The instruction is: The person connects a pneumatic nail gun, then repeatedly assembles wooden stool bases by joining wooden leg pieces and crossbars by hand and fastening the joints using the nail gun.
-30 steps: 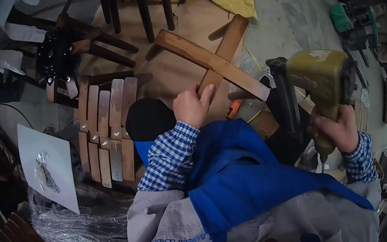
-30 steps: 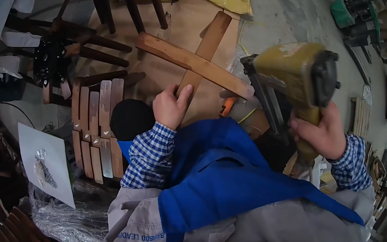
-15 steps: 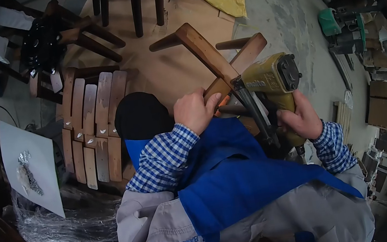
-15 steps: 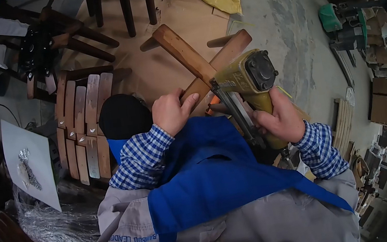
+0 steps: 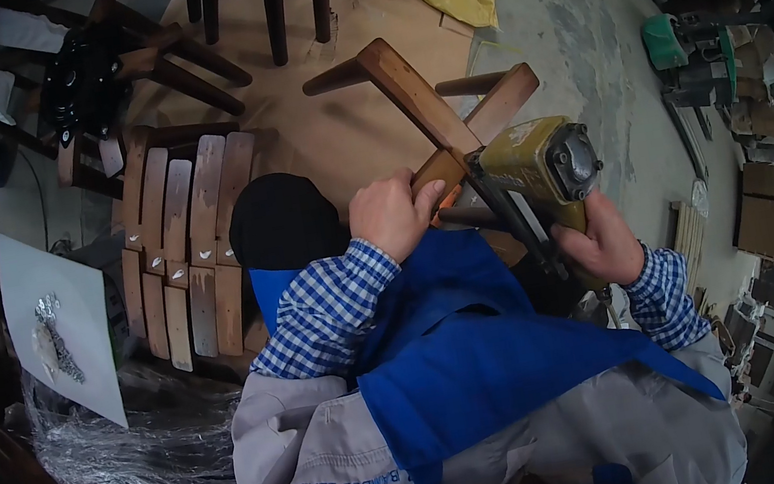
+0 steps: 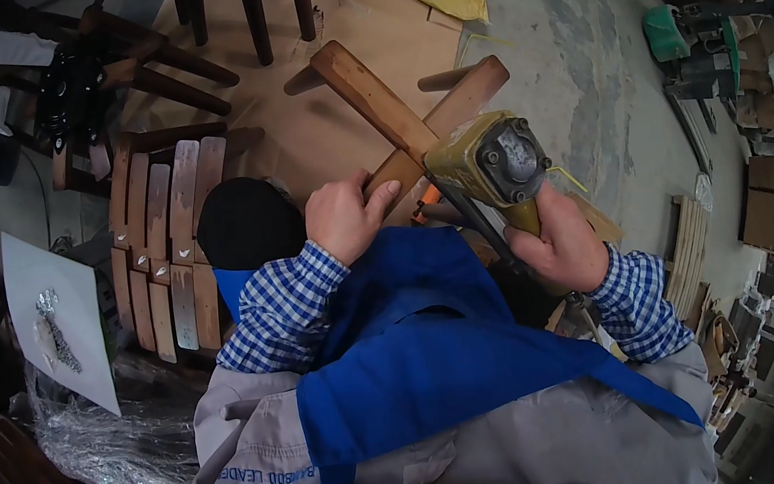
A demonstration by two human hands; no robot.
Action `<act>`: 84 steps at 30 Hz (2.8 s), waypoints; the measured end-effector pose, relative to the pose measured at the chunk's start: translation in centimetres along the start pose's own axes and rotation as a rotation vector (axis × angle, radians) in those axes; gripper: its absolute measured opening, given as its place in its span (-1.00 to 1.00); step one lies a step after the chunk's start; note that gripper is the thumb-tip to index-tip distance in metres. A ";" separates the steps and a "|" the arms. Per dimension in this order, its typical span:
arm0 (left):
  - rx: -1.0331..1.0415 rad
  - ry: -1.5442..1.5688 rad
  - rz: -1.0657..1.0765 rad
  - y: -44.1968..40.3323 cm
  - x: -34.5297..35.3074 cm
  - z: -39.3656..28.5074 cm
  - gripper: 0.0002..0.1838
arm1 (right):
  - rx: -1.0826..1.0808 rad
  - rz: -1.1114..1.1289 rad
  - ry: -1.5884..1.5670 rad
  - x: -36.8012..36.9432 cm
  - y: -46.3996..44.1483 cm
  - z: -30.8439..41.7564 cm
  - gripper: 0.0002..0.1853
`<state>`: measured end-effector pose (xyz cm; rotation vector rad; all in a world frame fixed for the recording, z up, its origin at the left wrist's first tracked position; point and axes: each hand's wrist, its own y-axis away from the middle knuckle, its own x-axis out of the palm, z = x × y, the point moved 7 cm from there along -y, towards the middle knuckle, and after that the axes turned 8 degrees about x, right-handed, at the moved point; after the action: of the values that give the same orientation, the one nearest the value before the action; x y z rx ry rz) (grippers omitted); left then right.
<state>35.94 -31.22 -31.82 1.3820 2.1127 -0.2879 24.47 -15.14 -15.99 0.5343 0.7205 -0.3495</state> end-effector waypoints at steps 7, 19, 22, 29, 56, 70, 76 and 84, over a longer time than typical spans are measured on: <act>0.024 -0.013 0.007 -0.1 0.0 -0.2 -0.49 | 0.265 0.082 -0.127 0.3 -0.3 -1.8 -0.51; 0.031 0.014 0.030 0.1 0.0 -0.3 -0.49 | 0.271 0.154 -0.121 0.6 -0.4 -2.5 -0.55; 0.023 0.026 0.041 0.0 0.1 -0.3 -0.49 | 0.306 0.113 -0.189 0.4 -0.2 -2.1 -0.57; 0.032 -0.012 0.039 -0.1 0.5 -0.1 -0.46 | 0.337 0.076 -0.207 -0.3 -0.3 -2.8 -0.63; 0.006 0.030 0.013 -0.6 0.8 0.1 -0.50 | 0.400 0.126 -0.217 -0.7 0.2 -4.4 -0.61; 0.107 0.151 -0.352 -2.1 -8.1 -8.3 -0.45 | 0.434 -0.502 -0.681 -9.5 15.9 -8.7 -0.52; 0.193 0.296 -0.635 -4.4 -17.3 -13.2 -0.43 | 0.399 -0.526 -0.756 -8.9 17.1 -11.0 -0.51; -0.067 0.116 -0.765 -19.5 -26.7 -11.8 -0.41 | 0.460 -0.470 -0.892 -5.1 15.7 -15.3 -0.46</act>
<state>21.99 -54.38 -9.47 0.5052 2.6457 -0.4320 20.29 6.90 -16.69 0.5641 -0.1289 -1.1236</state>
